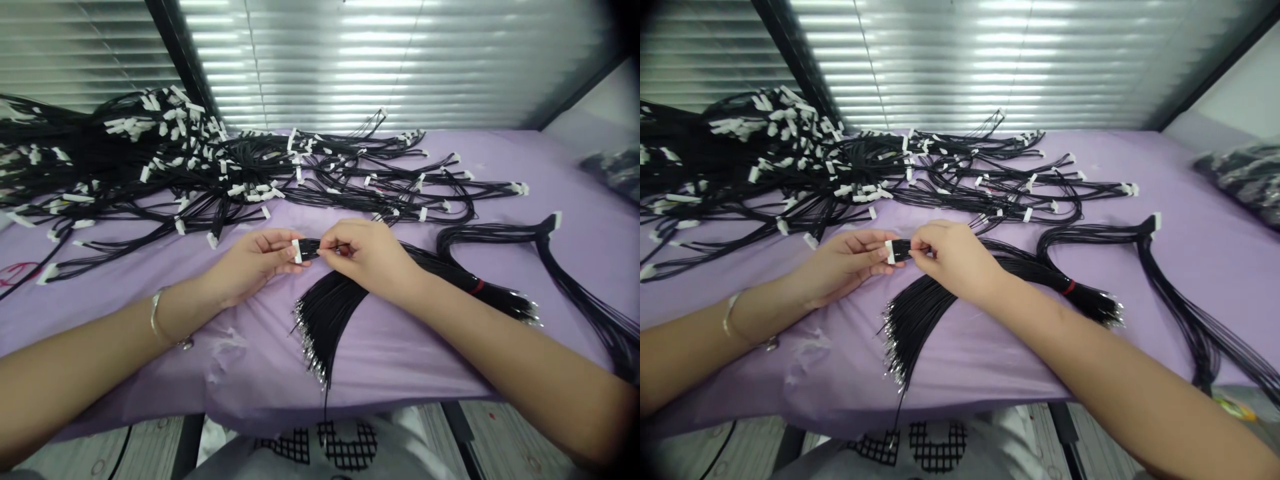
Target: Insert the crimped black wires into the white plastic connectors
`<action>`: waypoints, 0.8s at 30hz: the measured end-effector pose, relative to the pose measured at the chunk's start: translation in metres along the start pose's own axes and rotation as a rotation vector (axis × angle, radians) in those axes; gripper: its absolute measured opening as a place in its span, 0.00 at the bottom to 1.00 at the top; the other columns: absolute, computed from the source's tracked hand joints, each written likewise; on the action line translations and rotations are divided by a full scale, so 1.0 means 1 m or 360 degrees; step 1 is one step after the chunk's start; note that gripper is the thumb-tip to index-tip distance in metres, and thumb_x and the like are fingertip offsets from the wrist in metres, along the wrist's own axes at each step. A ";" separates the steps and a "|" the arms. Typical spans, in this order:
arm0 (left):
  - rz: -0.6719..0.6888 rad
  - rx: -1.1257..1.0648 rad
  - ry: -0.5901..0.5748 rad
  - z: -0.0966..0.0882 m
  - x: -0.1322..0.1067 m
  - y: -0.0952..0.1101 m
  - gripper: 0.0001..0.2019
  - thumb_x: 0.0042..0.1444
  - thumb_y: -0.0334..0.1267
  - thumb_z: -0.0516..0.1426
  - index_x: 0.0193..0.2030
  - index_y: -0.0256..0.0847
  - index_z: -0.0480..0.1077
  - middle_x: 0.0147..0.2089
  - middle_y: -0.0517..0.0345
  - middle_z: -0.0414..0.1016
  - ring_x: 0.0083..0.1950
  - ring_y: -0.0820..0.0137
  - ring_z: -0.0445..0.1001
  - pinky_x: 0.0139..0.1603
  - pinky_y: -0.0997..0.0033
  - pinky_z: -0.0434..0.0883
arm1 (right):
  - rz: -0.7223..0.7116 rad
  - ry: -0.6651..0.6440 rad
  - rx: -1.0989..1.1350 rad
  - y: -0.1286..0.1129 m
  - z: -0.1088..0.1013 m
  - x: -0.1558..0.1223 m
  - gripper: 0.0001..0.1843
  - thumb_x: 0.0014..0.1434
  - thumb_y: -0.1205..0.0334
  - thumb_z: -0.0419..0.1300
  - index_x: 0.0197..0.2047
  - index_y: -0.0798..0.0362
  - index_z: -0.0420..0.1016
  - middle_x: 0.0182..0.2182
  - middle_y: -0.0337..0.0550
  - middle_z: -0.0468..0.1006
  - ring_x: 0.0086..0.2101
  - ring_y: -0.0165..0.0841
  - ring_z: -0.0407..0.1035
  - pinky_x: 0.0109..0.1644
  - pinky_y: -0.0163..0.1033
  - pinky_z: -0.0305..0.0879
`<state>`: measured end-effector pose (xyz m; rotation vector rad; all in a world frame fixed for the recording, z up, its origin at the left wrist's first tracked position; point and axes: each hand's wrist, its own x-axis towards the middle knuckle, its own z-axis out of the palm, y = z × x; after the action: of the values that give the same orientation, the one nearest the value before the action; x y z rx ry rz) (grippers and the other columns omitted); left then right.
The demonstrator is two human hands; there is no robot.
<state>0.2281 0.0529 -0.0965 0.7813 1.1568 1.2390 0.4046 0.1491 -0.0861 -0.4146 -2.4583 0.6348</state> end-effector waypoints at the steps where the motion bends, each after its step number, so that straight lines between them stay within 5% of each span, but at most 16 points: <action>1: -0.0004 0.0007 0.0002 0.000 0.000 0.000 0.10 0.50 0.29 0.63 0.41 0.34 0.75 0.39 0.54 0.79 0.34 0.75 0.76 0.37 0.78 0.74 | -0.0006 -0.0002 -0.0020 0.000 0.000 0.000 0.04 0.52 0.72 0.58 0.30 0.57 0.74 0.26 0.39 0.74 0.25 0.24 0.63 0.31 0.30 0.58; 20: 0.0050 0.0093 0.0034 0.001 0.004 -0.006 0.11 0.50 0.31 0.63 0.42 0.34 0.75 0.40 0.55 0.78 0.39 0.73 0.76 0.43 0.76 0.74 | -0.0030 -0.0103 -0.0034 0.003 0.014 0.004 0.06 0.56 0.71 0.57 0.29 0.58 0.73 0.27 0.40 0.73 0.29 0.27 0.65 0.34 0.31 0.60; 24: 0.0089 0.0031 0.0015 0.002 0.001 -0.001 0.10 0.52 0.32 0.62 0.43 0.35 0.75 0.45 0.52 0.79 0.41 0.71 0.77 0.49 0.71 0.72 | -0.0085 -0.0057 -0.0170 -0.009 -0.003 0.006 0.06 0.59 0.69 0.56 0.33 0.58 0.73 0.32 0.44 0.74 0.35 0.31 0.67 0.41 0.35 0.63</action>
<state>0.2304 0.0543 -0.0971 0.8279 1.1630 1.2810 0.4009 0.1451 -0.0765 -0.3807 -2.5362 0.4941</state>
